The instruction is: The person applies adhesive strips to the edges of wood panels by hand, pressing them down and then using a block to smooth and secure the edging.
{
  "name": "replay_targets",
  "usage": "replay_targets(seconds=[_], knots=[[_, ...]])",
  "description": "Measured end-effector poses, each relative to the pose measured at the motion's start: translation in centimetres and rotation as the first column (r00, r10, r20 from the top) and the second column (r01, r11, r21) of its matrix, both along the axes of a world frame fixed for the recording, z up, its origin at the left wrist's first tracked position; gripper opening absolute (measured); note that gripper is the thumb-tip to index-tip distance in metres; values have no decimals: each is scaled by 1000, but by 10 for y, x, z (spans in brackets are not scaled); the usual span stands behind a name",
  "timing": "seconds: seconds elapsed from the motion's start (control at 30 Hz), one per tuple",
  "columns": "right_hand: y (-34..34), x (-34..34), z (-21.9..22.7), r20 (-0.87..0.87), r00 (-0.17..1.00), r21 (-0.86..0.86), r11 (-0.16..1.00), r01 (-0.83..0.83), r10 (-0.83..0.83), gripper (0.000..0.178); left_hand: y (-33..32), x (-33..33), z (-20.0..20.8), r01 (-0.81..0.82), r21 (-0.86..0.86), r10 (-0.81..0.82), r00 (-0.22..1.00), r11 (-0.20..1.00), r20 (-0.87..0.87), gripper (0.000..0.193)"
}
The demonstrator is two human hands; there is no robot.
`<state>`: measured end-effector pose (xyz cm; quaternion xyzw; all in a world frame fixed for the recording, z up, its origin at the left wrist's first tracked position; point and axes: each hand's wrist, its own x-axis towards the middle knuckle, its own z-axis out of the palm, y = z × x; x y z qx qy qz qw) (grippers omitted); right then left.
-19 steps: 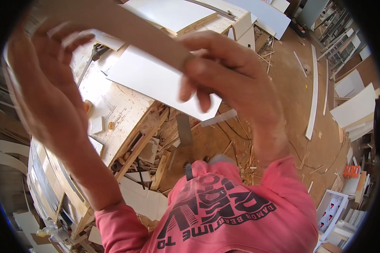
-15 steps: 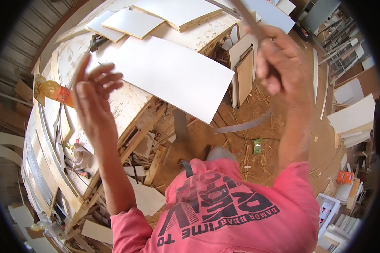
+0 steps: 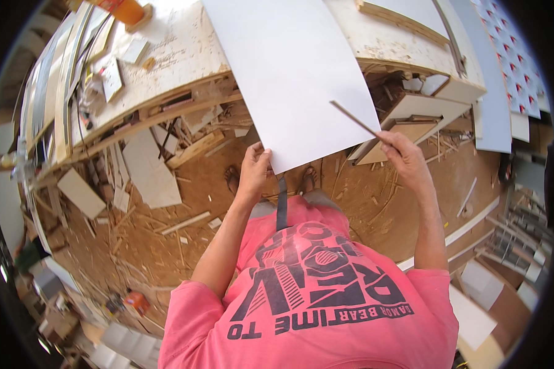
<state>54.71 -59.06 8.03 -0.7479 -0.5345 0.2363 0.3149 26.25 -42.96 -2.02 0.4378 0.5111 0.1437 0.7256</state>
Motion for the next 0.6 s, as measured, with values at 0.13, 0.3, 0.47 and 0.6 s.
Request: replay_targets(seconds=[0.13, 0.3, 0.47, 0.6], knots=[[7, 0, -16, -115, 966, -213, 944, -253, 232, 27, -3, -1, 13, -78, 128, 74, 997, 989, 33, 44], [35, -10, -19, -87, 872, -314, 818, -483, 482, 28, -9, -3, 12, -195, 246, 194, 981, 949, 26, 40], [41, -12, -29, -46, 830, -302, 784, -542, 556, 27, -6, -16, -12, -357, 234, 338, 934, 904, 118, 38], [34, -16, -36, -46, 846, -351, 784, -512, 532, 28, -10, -18, -27, -353, 232, 347, 936, 906, 68, 37]])
